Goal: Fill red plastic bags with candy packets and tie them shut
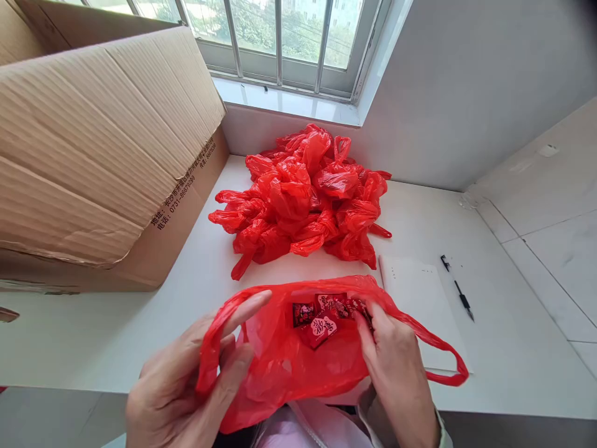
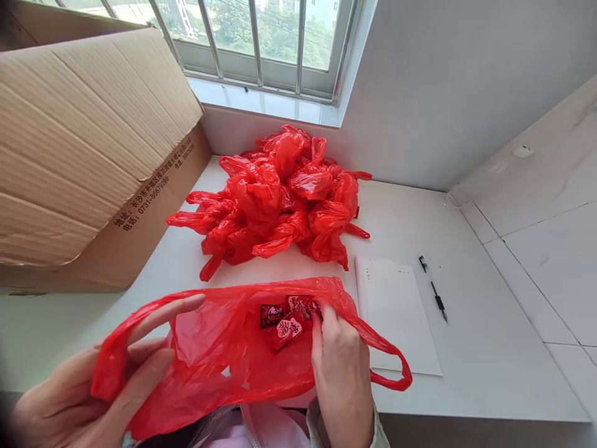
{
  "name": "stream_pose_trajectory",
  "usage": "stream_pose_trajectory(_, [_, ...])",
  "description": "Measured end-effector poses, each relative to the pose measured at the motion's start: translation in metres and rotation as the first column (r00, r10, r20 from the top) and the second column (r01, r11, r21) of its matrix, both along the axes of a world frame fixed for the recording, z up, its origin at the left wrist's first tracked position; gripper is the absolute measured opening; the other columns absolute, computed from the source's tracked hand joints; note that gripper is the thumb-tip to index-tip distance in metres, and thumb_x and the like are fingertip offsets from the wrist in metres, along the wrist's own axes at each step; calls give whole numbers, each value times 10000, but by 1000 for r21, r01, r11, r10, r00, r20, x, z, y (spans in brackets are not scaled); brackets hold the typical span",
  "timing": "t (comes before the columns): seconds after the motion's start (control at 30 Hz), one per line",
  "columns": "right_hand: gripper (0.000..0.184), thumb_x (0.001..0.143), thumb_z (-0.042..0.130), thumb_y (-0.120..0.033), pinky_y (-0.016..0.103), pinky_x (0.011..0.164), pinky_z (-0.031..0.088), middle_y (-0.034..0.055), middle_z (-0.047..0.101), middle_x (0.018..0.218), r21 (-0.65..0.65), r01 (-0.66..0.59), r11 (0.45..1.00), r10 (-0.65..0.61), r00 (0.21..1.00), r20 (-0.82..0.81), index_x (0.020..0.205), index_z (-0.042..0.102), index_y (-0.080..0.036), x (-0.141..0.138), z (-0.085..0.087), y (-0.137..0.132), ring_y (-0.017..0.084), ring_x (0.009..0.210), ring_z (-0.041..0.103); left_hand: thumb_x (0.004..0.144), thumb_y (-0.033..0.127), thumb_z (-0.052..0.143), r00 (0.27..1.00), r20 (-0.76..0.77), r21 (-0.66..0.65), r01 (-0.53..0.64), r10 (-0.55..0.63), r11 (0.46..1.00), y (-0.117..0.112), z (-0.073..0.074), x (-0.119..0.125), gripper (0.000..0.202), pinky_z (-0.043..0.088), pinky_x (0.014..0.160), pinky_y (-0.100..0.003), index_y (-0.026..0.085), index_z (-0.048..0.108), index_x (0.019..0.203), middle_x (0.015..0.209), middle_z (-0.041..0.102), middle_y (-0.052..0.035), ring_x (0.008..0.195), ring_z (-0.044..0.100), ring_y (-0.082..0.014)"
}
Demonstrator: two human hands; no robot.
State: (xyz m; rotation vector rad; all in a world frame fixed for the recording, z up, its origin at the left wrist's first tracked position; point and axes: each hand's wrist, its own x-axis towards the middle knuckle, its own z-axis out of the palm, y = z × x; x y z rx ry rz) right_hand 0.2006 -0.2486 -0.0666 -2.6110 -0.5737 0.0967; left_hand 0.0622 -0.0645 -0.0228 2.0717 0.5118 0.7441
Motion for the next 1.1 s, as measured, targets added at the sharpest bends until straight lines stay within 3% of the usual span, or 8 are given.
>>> stream_pose_trajectory(0.1, [248, 915, 380, -170, 299, 624, 437, 59, 703, 831, 113, -85, 990, 95, 993, -77, 1008, 608, -194, 1, -1, 19, 219, 698, 658, 837, 155, 618, 992, -22, 134, 125, -124, 983, -2, -1, 2, 470, 588, 863, -286, 349, 584, 1264, 1169, 703, 17, 907, 722, -198])
stream_pose_trajectory(0.2, [272, 898, 412, -128, 269, 638, 460, 24, 705, 849, 226, -156, 961, 198, 965, -173, 1082, 588, -222, 3, -7, 38, 186, 720, 665, 835, 132, 623, 994, -11, 174, 112, -111, 978, -2, -2, 6, 501, 566, 892, -226, 355, 564, 1280, 1231, 672, 31, 1023, 687, -184])
stream_pose_trajectory(0.37, [308, 915, 399, -146, 347, 785, 510, 77, 695, 994, 191, -174, 966, 201, 970, -136, 1140, 603, -199, 11, -16, 39, 219, 874, 660, 852, 159, 611, 992, -21, 159, 125, -124, 979, -1, -3, 9, 442, 540, 911, -191, 330, 580, 1258, 1252, 656, 17, 1041, 673, -168])
stream_pose_trajectory(0.43, [337, 913, 380, -106, 375, 908, 489, 79, 674, 1091, 200, -243, 949, 270, 955, -120, 1110, 636, -203, 13, -17, 33, 213, 991, 633, 863, 172, 599, 991, -36, 146, 134, -130, 980, 0, -3, 8, 421, 540, 912, -206, 327, 580, 1254, 1259, 649, 5, 1049, 669, -175])
stream_pose_trajectory(0.57, [291, 891, 454, -90, 438, 940, 485, 85, 663, 1034, 110, -388, 915, 400, 908, -125, 957, 709, -213, 8, -24, 33, 252, 1051, 582, 865, 159, 593, 990, -52, 136, 136, -130, 981, 1, -5, 9, 428, 544, 921, -252, 322, 572, 1260, 1298, 621, -20, 928, 705, -168])
stream_pose_trajectory(0.63, [267, 884, 510, -126, 490, 978, 458, 95, 643, 1097, 85, -421, 903, 427, 902, -68, 1024, 707, -241, 2, -30, 38, 290, 1133, 532, 863, 159, 596, 990, -58, 134, 138, -131, 981, 2, -6, 9, 431, 528, 950, -256, 321, 569, 1262, 1303, 618, -19, 971, 697, -176])
stream_pose_trajectory(0.8, [497, 849, 543, -114, 556, 1045, 376, 128, 521, 1337, 88, -379, 921, 375, 925, 62, 1323, 533, -262, -11, -38, 51, 326, 1253, 452, 871, 146, 585, 988, -73, 148, 149, -139, 978, 3, -6, 9, 441, 452, 1005, -158, 305, 559, 1281, 1372, 570, 0, 1262, 535, -178])
stream_pose_trajectory(1.1, [413, 823, 522, -75, 481, 1072, 351, 81, 557, 1295, 248, -283, 927, 333, 924, -188, 1199, 606, -223, -2, -32, 50, 259, 1198, 498, 872, 137, 577, 985, -90, 173, 164, -150, 971, 6, -8, 6, 438, 485, 998, -216, 294, 556, 1280, 1332, 605, -18, 1265, 534, -207])
